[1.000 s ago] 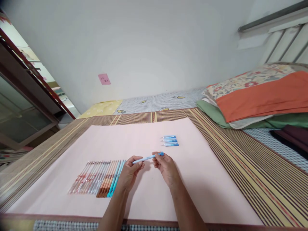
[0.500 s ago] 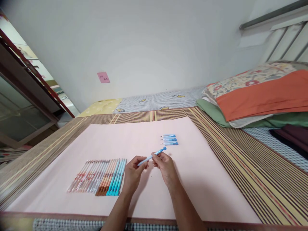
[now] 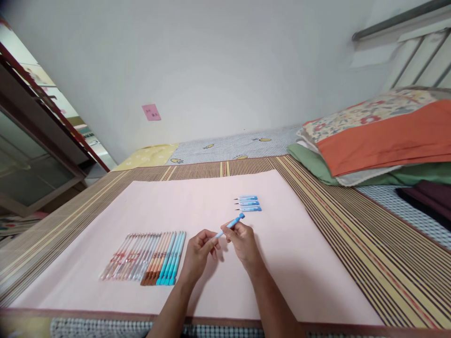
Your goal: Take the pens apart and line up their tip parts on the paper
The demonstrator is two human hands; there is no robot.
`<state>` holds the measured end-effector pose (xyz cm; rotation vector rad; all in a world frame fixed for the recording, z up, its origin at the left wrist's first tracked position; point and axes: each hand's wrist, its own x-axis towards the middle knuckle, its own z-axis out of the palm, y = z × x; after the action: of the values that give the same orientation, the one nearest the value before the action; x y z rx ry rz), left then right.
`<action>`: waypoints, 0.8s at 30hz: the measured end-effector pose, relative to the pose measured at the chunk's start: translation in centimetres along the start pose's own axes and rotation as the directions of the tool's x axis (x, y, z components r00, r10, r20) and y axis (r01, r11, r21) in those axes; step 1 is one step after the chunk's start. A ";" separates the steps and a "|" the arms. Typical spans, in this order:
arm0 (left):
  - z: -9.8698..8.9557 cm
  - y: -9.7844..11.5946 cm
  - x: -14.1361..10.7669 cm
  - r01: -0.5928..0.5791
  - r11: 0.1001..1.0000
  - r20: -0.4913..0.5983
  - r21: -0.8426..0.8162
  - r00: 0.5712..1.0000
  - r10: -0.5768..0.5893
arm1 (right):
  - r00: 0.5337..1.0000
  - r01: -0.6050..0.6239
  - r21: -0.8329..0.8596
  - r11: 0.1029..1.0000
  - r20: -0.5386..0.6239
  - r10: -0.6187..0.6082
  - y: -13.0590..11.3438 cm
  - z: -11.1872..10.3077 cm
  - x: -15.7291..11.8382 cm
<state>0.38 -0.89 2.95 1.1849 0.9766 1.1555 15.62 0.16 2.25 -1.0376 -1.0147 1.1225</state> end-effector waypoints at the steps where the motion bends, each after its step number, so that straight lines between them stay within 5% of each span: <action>1: -0.1 -0.1 0.0 0.017 1.000 0.011 -0.006 1.000 -0.017 | 1.000 0.003 0.001 1.000 0.018 -0.003 -0.2 0.0 0.0; 7: -0.6 -0.7 -0.1 0.142 0.986 0.158 -0.084 0.979 -0.127 | 0.996 -0.031 -0.002 1.000 0.088 0.031 -0.3 -0.4 -0.2; 13: -0.3 0.0 0.3 0.029 0.997 0.037 -0.068 0.999 -0.027 | 0.996 -0.050 0.039 0.998 -0.070 0.053 0.9 -0.7 0.2; 20: 0.0 -0.2 0.3 0.217 0.974 0.120 -0.063 0.971 -0.209 | 0.997 -0.034 0.038 0.999 -0.061 0.036 0.9 -0.8 0.1; 24: 0.1 0.0 0.5 0.114 0.988 0.040 -0.105 0.993 -0.111 | 0.990 -0.053 0.020 0.998 -0.129 0.055 1.3 -0.9 0.2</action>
<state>0.56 -0.44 3.02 1.0476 0.9326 1.0814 16.24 0.37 0.86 -1.1157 -0.8770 1.0905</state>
